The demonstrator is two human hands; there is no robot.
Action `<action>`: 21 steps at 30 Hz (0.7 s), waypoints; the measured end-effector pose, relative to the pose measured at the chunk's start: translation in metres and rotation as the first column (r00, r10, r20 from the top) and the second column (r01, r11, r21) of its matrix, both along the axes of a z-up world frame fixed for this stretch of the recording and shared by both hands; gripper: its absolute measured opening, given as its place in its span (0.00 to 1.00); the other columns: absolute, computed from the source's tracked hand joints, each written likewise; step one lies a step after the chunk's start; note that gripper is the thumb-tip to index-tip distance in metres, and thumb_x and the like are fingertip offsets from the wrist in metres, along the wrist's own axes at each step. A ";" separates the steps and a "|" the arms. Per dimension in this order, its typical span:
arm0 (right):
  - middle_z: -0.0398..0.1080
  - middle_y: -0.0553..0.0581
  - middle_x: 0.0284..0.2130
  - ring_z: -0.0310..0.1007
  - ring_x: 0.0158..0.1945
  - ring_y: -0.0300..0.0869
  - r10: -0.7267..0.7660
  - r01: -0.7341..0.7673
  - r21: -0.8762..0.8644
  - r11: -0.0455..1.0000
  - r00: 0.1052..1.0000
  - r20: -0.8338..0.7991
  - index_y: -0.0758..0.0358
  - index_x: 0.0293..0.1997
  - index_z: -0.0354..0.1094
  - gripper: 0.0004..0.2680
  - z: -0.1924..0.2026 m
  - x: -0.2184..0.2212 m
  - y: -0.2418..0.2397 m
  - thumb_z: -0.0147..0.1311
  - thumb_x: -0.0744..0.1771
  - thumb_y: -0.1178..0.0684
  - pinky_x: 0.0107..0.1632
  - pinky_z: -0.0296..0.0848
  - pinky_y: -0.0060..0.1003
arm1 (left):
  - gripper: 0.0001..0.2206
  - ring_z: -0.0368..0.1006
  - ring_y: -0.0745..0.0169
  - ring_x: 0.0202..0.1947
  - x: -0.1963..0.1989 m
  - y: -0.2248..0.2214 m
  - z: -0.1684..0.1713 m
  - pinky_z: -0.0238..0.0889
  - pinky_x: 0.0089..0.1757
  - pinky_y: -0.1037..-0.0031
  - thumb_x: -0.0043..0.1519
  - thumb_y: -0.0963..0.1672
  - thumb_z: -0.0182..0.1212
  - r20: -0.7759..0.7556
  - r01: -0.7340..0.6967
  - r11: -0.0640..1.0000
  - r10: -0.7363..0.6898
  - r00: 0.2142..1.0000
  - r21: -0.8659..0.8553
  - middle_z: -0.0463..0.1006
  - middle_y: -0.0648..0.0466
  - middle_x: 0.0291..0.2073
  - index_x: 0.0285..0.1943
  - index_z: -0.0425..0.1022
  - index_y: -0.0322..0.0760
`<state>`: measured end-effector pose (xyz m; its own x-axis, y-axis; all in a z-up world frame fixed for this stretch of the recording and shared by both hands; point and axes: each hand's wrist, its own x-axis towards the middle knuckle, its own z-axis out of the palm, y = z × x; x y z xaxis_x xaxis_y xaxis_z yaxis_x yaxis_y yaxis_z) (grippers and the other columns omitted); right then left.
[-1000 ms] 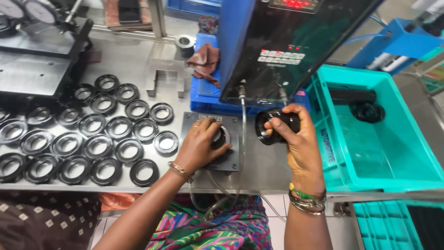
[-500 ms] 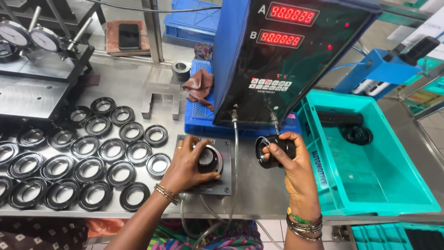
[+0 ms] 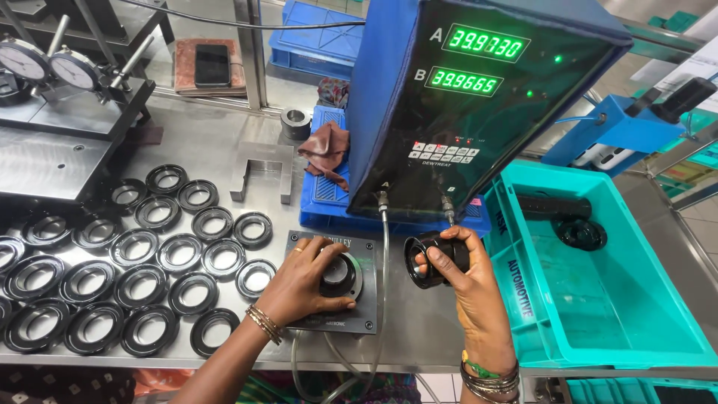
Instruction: Inspecting and measuring the dimensions of metal rings using a digital gauge and comparative tools at a workstation.
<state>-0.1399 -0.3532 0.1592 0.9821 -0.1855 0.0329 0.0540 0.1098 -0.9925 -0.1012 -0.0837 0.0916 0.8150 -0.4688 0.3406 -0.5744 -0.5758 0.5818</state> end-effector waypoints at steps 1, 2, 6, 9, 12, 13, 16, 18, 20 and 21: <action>0.77 0.59 0.31 0.78 0.33 0.41 0.001 -0.001 -0.001 1.000 1.000 0.000 0.60 0.50 0.63 0.14 0.001 0.001 0.001 0.64 0.63 0.57 0.42 0.75 0.35 | 0.40 0.67 0.43 0.53 0.001 0.001 0.000 0.62 0.53 0.57 0.42 0.58 0.78 0.000 -0.001 1.000 0.001 1.000 -0.001 0.71 0.47 0.51 0.62 0.69 0.42; 0.77 0.59 0.31 0.78 0.33 0.40 0.002 -0.002 -0.006 1.000 1.000 -0.002 0.60 0.50 0.63 0.14 0.002 0.002 0.002 0.64 0.63 0.57 0.42 0.75 0.35 | 0.39 0.67 0.44 0.53 0.001 0.001 0.001 0.62 0.53 0.58 0.42 0.57 0.78 -0.002 0.010 1.000 -0.010 1.000 -0.021 0.72 0.47 0.51 0.61 0.70 0.42; 0.77 0.59 0.31 0.78 0.33 0.40 0.013 -0.014 -0.030 0.999 1.000 -0.025 0.60 0.50 0.63 0.14 0.002 0.005 0.009 0.63 0.63 0.57 0.42 0.75 0.35 | 0.34 0.67 0.44 0.53 0.001 0.000 0.002 0.64 0.53 0.59 0.43 0.55 0.78 -0.016 0.011 0.998 -0.012 1.000 -0.060 0.72 0.48 0.49 0.56 0.70 0.40; 0.77 0.58 0.32 0.77 0.34 0.39 0.081 -0.081 -0.040 0.996 0.996 -0.026 0.59 0.50 0.63 0.13 -0.002 0.013 0.022 0.63 0.63 0.56 0.42 0.75 0.33 | 0.31 0.69 0.44 0.53 -0.001 0.003 0.017 0.65 0.51 0.60 0.44 0.53 0.78 0.074 -0.014 0.981 0.028 0.997 -0.192 0.72 0.47 0.49 0.51 0.72 0.37; 0.76 0.55 0.33 0.75 0.35 0.37 0.156 -0.160 -0.309 0.938 0.987 -0.035 0.57 0.48 0.66 0.13 -0.009 0.020 0.047 0.65 0.63 0.55 0.41 0.74 0.36 | 0.24 0.71 0.47 0.47 0.016 0.023 0.044 0.66 0.46 0.62 0.46 0.54 0.78 0.162 -0.129 0.922 0.200 0.966 -0.365 0.74 0.51 0.44 0.39 0.72 0.38; 0.76 0.55 0.33 0.75 0.35 0.37 0.171 -0.175 -0.305 0.936 0.984 -0.041 0.57 0.48 0.66 0.13 -0.007 0.022 0.061 0.65 0.63 0.55 0.41 0.74 0.36 | 0.24 0.71 0.47 0.47 0.032 0.035 0.038 0.66 0.46 0.62 0.46 0.54 0.78 0.156 -0.145 0.921 0.213 0.964 -0.362 0.74 0.51 0.44 0.39 0.72 0.38; 0.77 0.53 0.31 0.77 0.35 0.40 0.253 -0.156 -0.761 0.630 0.967 0.012 0.55 0.46 0.69 0.12 -0.001 0.019 0.095 0.67 0.62 0.53 0.52 0.65 0.47 | 0.24 0.70 0.47 0.45 0.080 0.069 0.000 0.65 0.41 0.59 0.47 0.55 0.78 0.139 -0.396 0.845 0.468 0.873 -0.359 0.73 0.49 0.40 0.36 0.72 0.38; 0.78 0.51 0.31 0.79 0.38 0.44 0.397 -0.006 -0.934 0.359 0.906 0.146 0.54 0.45 0.70 0.11 0.000 0.012 0.114 0.65 0.62 0.51 0.63 0.55 0.58 | 0.23 0.69 0.45 0.43 0.115 0.092 -0.049 0.65 0.43 0.57 0.46 0.55 0.79 0.217 -0.571 0.779 0.623 0.752 -0.258 0.74 0.50 0.39 0.31 0.71 0.39; 0.76 0.51 0.30 0.77 0.38 0.45 0.443 0.039 -0.956 0.289 0.880 0.170 0.54 0.45 0.70 0.10 0.005 0.005 0.127 0.64 0.62 0.51 0.62 0.55 0.59 | 0.23 0.69 0.45 0.42 0.130 0.098 -0.071 0.66 0.42 0.57 0.45 0.56 0.78 0.194 -0.581 0.787 0.615 0.764 -0.205 0.73 0.49 0.38 0.29 0.71 0.39; 0.74 0.51 0.30 0.76 0.39 0.46 0.484 0.086 -0.972 0.218 0.855 0.185 0.53 0.46 0.70 0.10 0.007 0.000 0.132 0.63 0.63 0.51 0.61 0.56 0.60 | 0.23 0.69 0.45 0.42 0.137 0.100 -0.083 0.66 0.42 0.57 0.44 0.56 0.78 0.166 -0.584 0.798 0.603 0.781 -0.150 0.73 0.48 0.37 0.28 0.71 0.39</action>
<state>-0.1394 -0.2213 0.1658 0.8071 0.4630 0.3664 0.5628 -0.7908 -0.2407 0.0361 0.0161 0.0084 0.8341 0.1243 0.5375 -0.2417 -0.7935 0.5585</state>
